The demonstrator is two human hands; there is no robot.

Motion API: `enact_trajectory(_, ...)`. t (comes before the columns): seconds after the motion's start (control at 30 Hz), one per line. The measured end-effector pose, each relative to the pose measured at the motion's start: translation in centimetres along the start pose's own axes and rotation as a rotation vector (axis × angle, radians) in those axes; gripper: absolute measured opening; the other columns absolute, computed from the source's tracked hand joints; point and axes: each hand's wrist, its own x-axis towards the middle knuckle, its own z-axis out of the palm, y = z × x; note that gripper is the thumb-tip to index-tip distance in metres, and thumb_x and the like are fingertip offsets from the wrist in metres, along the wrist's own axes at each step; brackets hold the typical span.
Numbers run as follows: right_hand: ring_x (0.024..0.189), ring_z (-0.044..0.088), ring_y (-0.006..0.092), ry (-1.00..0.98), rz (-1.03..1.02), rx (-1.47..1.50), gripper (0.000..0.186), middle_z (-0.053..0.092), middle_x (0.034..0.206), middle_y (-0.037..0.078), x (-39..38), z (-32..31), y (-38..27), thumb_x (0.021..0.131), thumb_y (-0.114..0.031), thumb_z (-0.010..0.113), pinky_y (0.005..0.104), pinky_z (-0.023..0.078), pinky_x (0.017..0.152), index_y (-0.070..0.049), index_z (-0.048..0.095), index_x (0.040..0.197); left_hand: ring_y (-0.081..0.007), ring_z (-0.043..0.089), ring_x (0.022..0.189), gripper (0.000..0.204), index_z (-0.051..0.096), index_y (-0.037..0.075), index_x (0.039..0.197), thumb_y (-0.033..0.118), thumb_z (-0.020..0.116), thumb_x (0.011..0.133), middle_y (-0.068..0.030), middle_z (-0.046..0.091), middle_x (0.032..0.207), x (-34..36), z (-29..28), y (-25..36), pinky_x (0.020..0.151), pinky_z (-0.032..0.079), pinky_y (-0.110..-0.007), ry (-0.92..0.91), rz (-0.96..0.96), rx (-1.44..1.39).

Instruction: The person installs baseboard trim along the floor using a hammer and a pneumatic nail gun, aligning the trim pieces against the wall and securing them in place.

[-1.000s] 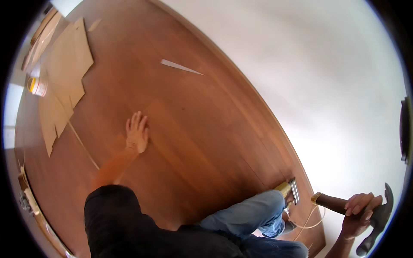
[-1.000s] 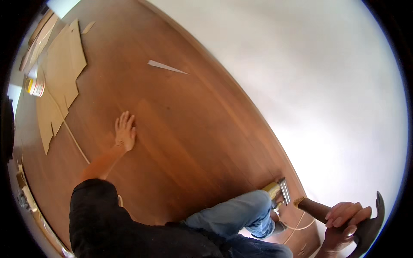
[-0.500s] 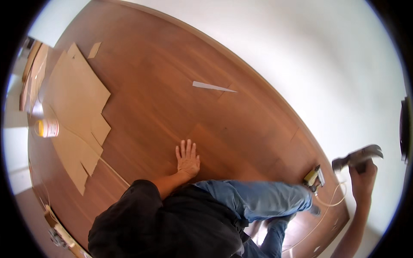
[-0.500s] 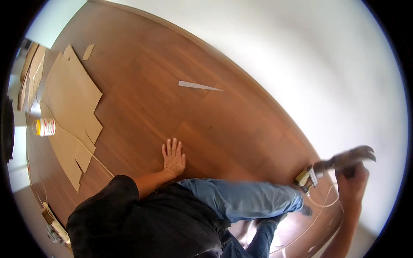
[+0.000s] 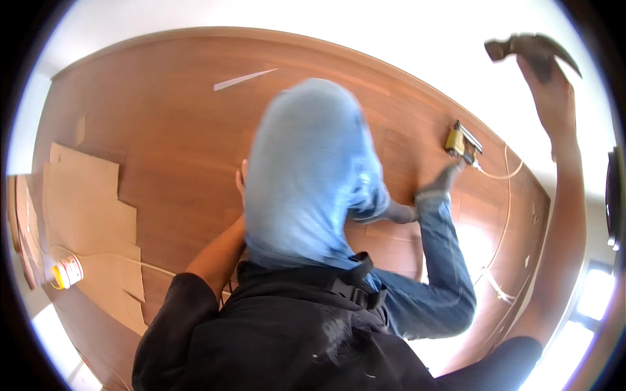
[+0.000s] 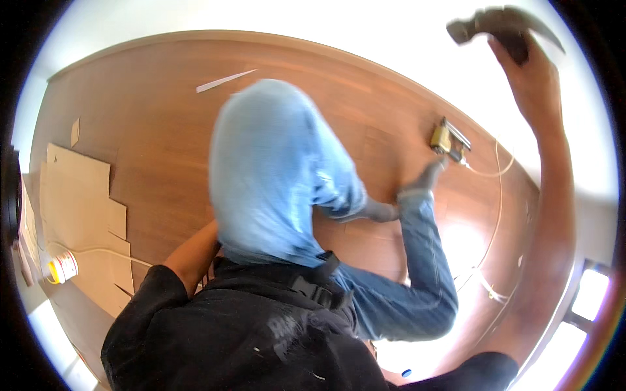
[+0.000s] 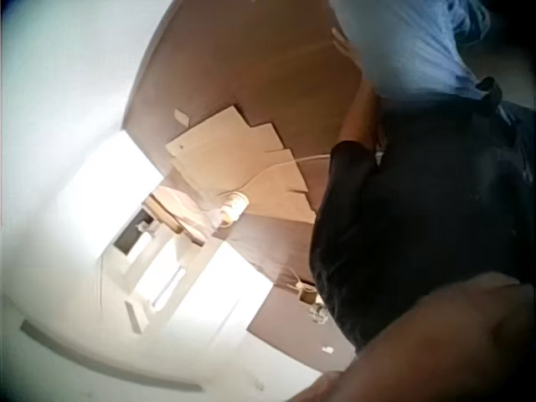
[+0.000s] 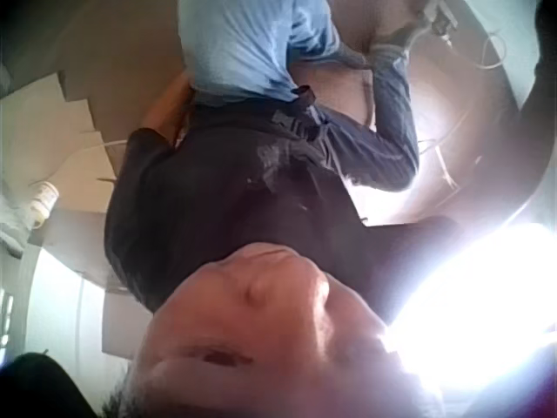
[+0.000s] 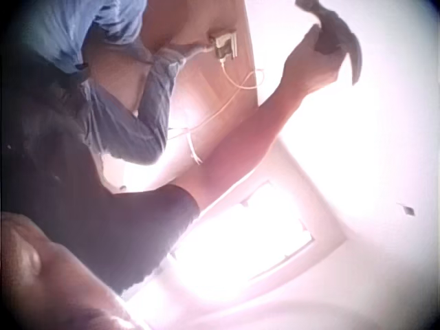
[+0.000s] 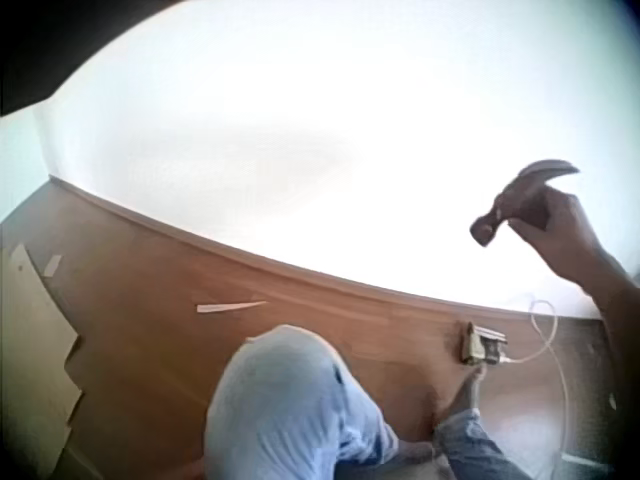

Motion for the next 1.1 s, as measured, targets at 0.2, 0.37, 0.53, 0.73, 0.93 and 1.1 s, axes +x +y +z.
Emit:
enact_trajectory(0.2,0.072,0.069,0.0115,0.074,0.371,0.420,0.046,0.071,0.079,0.005,-3.6,2.2,2.6,0.092,-0.047,0.078,0.0284,0.058,0.071,-0.003,0.069,0.100,-0.0358,0.055,0.118,0.034,0.064,0.011,0.129,0.029,0.058,0.101,-0.0166,0.062,0.124,13.7,-3.7,-9.9,0.098,0.042,-0.045,-0.451,-0.234,-0.310)
enact_trajectory(0.37,0.049,0.062,0.0138,0.377,0.475,0.988,0.030,0.064,0.061,0.005,-10.0,9.6,2.4,0.092,-0.029,0.076,0.0300,0.051,0.047,-0.002,0.066,0.085,-0.0367,0.071,0.094,0.026,0.074,0.009,0.106,0.027,0.055,0.103,-0.0179,0.074,0.098,32.0,-13.9,-4.4,0.082,0.055,-0.043,0.065,0.036,-0.497)
enact_trajectory(0.53,0.060,0.062,0.0192,0.411,0.658,1.221,0.012,0.059,0.063,0.007,-11.3,17.7,1.4,0.093,-0.003,0.064,0.0365,0.056,0.061,-0.002,0.061,0.082,-0.0392,0.072,0.105,0.026,0.075,-0.002,0.100,0.008,0.051,0.096,-0.0242,0.074,0.109,39.8,-13.6,17.3,0.087,0.058,-0.051,-0.409,0.413,0.018)
enact_trajectory(0.73,0.062,0.060,0.0215,0.697,0.660,1.430,0.024,0.056,0.063,0.006,-4.2,23.8,0.5,0.096,0.000,0.057,0.0416,0.055,0.067,-0.005,0.057,0.073,-0.0333,0.074,0.101,0.023,0.079,0.006,0.103,0.009,0.061,0.090,-0.0146,0.077,0.107,42.4,-1.7,31.2,0.074,0.061,-0.050,-0.524,0.434,0.053)
enact_trajectory(0.93,0.054,0.059,0.0184,0.768,0.583,1.482,0.023,0.057,0.062,0.005,-0.3,30.6,1.7,0.096,-0.001,0.067,0.0381,0.055,0.056,-0.004,0.055,0.076,-0.0253,0.073,0.084,0.014,0.081,0.012,0.089,0.010,0.068,0.086,-0.0015,0.077,0.090,43.6,2.6,31.9,0.071,0.058,-0.041,-0.335,0.852,0.348)
enact_trajectory(1.1,0.053,0.060,0.0164,0.756,0.494,1.368,0.014,0.061,0.063,0.008,0.8,34.7,1.9,0.089,0.007,0.063,0.0330,0.054,0.051,0.001,0.057,0.078,-0.0222,0.072,0.092,0.016,0.080,0.012,0.089,0.006,0.067,0.084,-0.0031,0.077,0.093,45.8,0.4,32.1,0.072,0.058,-0.036,-0.388,0.912,0.325)
